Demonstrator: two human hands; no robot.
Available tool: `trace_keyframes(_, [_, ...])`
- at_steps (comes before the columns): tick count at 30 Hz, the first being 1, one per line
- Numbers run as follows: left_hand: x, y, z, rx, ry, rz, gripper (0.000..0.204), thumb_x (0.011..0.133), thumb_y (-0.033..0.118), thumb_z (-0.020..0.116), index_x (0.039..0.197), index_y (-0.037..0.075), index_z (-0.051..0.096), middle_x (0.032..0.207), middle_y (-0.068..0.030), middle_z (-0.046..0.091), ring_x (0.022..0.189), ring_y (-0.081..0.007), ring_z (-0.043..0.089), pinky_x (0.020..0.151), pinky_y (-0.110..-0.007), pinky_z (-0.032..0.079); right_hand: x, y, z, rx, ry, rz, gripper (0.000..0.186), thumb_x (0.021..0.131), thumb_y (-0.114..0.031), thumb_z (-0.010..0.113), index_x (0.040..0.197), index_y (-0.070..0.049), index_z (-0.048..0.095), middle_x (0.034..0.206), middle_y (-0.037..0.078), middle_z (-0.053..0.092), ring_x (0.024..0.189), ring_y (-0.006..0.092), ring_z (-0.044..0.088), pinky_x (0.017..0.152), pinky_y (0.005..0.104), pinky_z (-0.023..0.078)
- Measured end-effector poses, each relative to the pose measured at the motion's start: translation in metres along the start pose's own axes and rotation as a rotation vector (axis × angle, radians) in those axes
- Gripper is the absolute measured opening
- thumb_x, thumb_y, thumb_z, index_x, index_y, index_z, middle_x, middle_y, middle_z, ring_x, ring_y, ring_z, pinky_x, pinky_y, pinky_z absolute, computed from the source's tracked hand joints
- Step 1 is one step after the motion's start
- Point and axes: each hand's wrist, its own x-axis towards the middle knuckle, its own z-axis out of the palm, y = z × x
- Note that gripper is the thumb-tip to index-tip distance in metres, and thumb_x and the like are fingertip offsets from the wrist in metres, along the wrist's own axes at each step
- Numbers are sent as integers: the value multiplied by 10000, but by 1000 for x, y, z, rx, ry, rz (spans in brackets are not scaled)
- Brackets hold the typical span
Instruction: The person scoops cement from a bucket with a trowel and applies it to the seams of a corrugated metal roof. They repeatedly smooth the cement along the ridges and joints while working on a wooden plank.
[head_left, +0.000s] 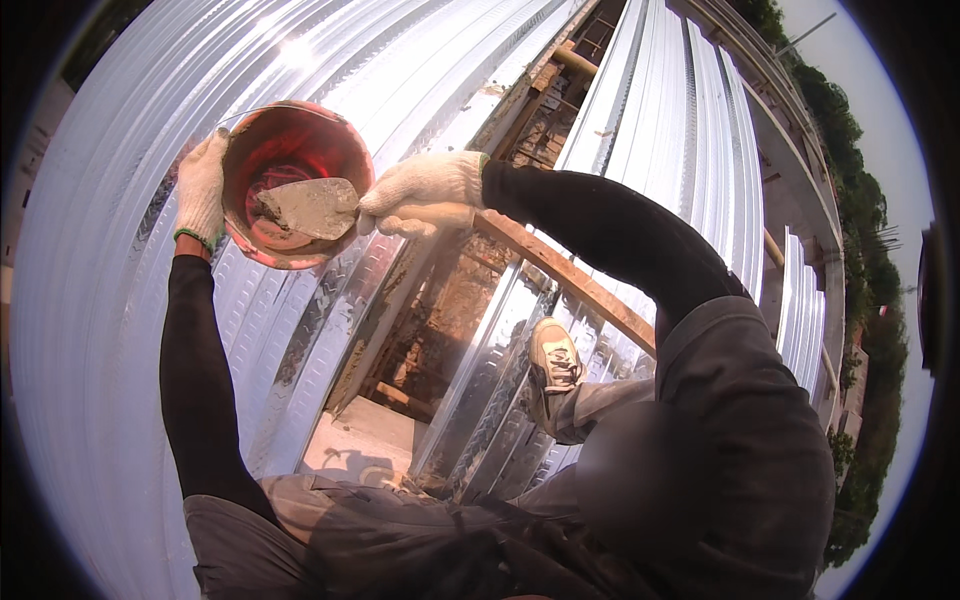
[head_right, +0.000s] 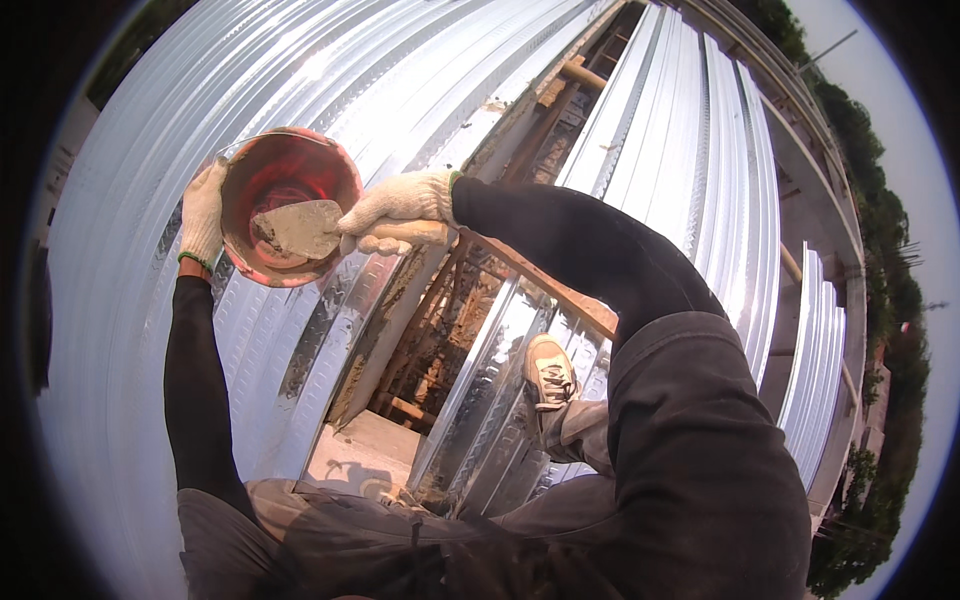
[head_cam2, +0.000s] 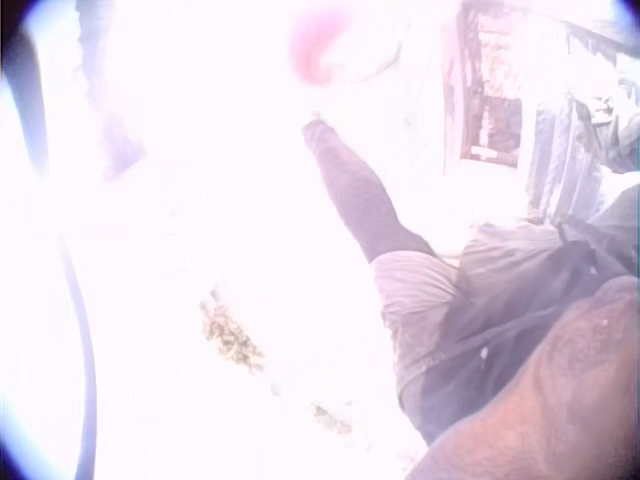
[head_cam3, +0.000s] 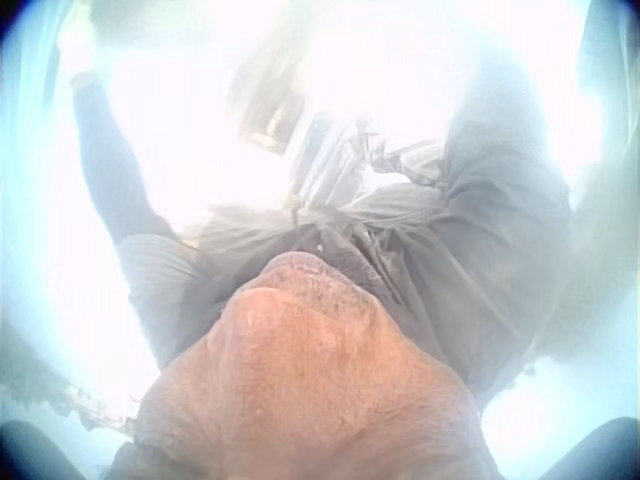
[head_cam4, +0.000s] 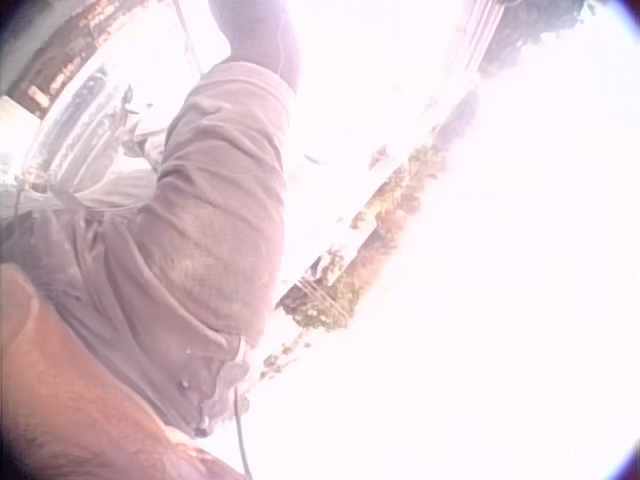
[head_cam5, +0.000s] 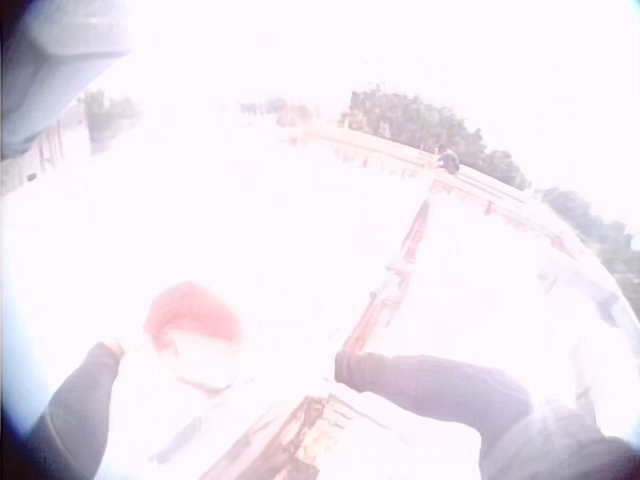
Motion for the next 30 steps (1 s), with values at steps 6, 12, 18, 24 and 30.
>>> trace_keyframes(6, [18, -31, 33, 67, 31, -56, 434, 1179, 346, 637, 1273, -50, 788, 1144, -89, 815, 1001, -180, 753, 908, -368, 609, -150, -58, -18, -81, 213, -109, 376, 1159, -229, 686, 1232, 139, 708, 829, 73, 709, 642, 106, 710, 491, 220, 602])
trace_keyframes(12, [1, -6, 79, 188, 75, -72, 441, 1187, 319, 575, 1210, -66, 788, 1087, -84, 804, 952, -172, 720, 892, -386, 591, -226, 20, -90, 149, 466, -408, 480, 1199, -329, 625, 1333, 128, 687, 765, 57, 698, 567, 112, 694, 505, 209, 578])
trace_keyframes(18, [-4, 21, 119, 363, 136, -57, 445, 1196, 316, 537, 1149, -69, 755, 1074, -72, 782, 952, -158, 679, 899, -385, 565, -218, 91, -156, 309, 935, -547, 249, 1110, -268, 725, 1192, -34, 707, 900, 25, 652, 680, 120, 646, 558, 270, 538])
trace_keyframes(24, [-20, 19, 135, 446, 266, -22, 455, 1200, 314, 530, 1196, -87, 746, 1113, -85, 786, 969, -172, 691, 923, -398, 575, -168, 89, -219, 474, 1141, -760, 211, 1090, -252, 736, 1142, -50, 706, 894, 20, 667, 706, 105, 650, 604, 281, 554])
trace_keyframes(30, [-11, 10, 106, 481, 266, -43, 444, 1197, 302, 531, 1226, -85, 745, 1115, -85, 780, 980, -181, 695, 912, -395, 580, -98, 56, -261, 22, 2008, -529, 440, 1019, -355, 775, 1211, 30, 683, 1046, 312, 785, 961, 511, 778, 886, 568, 607])
